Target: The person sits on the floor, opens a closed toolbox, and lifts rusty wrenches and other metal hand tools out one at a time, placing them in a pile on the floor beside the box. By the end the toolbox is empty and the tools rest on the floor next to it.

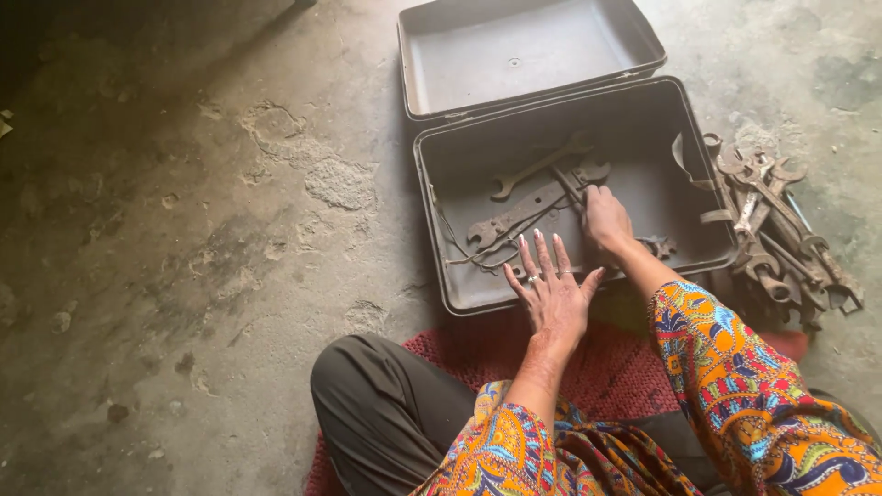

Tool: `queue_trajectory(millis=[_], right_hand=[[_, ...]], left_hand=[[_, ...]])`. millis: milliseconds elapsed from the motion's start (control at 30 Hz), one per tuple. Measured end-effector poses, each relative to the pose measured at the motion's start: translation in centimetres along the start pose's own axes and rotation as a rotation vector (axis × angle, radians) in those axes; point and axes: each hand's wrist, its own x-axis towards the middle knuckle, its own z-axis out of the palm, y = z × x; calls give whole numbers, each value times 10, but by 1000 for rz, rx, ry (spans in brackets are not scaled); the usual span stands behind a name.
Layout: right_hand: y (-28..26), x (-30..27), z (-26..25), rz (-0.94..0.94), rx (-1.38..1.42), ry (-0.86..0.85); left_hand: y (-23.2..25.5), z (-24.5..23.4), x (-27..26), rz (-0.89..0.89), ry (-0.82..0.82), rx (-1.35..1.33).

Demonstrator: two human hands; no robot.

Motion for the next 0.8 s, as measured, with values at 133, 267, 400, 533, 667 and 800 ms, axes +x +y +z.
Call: queue_trajectory(millis=[133, 267, 400, 533, 667, 800], right_hand=[[-10, -6, -33, 57, -20, -124], [-13, -21, -71, 76, -4, -177], [1, -37, -108, 21, -103, -171], [21, -54, -140, -24, -97, -110], [41, -71, -168, 8, 16, 59], [72, -94, -177, -10, 179, 393]], left_hand=[[1, 2, 0, 7, 23, -17], [-1, 1, 2, -16, -16, -71], [-2, -3, 4, -17, -73, -124], [-4, -8, 6, -34, -176, -137], [-6, -12, 6, -30, -242, -168], [-8, -15, 6, -5, -242, -165]])
